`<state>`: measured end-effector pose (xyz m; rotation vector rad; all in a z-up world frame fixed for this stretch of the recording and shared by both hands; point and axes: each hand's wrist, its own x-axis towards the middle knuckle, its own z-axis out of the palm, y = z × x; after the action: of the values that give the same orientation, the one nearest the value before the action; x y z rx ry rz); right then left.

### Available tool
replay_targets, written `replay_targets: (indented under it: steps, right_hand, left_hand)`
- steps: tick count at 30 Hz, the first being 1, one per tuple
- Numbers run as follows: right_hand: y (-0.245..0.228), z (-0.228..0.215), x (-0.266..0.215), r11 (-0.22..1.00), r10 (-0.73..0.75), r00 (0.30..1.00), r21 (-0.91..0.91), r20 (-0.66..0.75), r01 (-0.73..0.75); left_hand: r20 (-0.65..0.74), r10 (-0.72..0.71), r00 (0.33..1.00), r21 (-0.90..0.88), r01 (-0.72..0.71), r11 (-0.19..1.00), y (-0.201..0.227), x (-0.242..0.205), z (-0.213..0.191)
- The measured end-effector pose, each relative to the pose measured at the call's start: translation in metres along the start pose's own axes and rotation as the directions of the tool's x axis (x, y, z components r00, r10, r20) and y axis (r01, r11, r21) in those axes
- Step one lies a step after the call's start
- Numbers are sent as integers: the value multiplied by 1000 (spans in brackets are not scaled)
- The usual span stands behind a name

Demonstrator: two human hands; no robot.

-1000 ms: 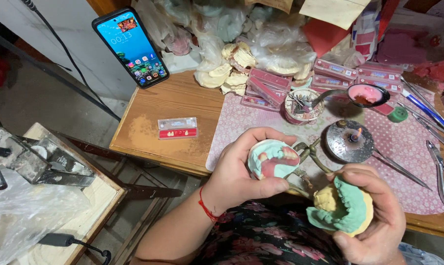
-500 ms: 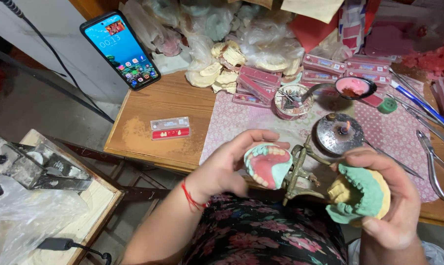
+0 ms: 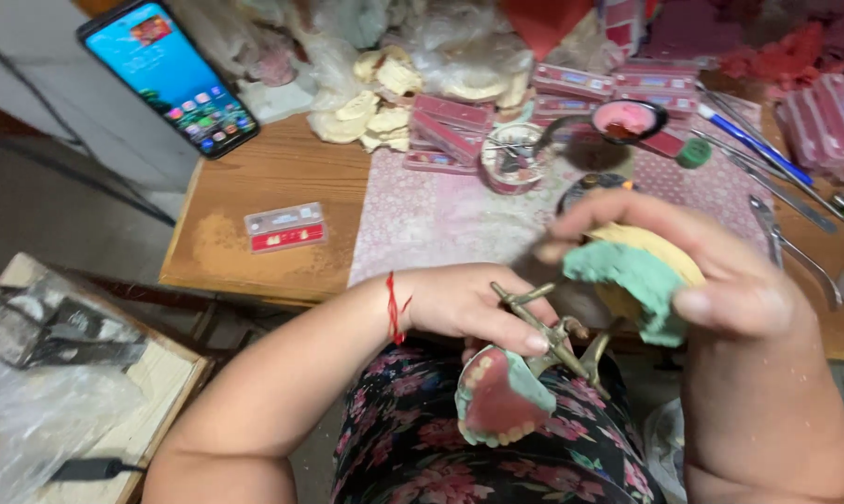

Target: Applying and shaping wax on a dental model using a heated tool and a dental handpiece

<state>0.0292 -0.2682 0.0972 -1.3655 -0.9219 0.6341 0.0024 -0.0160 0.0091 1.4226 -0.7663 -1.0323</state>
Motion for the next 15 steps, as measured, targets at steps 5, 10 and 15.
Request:
replay_targets:
  steps: [5,10,15]
  right_hand:
    - [-12,-14,-5,635,-163,963,-770,-214,-64]
    - [36,-49,-76,413,-194,738,-736,-647,-536]
    - [83,-65,-115,88,70,661,-655,-747,-750]
  left_hand:
    - [-410,141,901,-145,-217,965,-33,17,27]
    - [-624,206,754,-223,-425,878,-19,6,27]
    - [-815,133,564,-225,-521,824,-36,5,7]
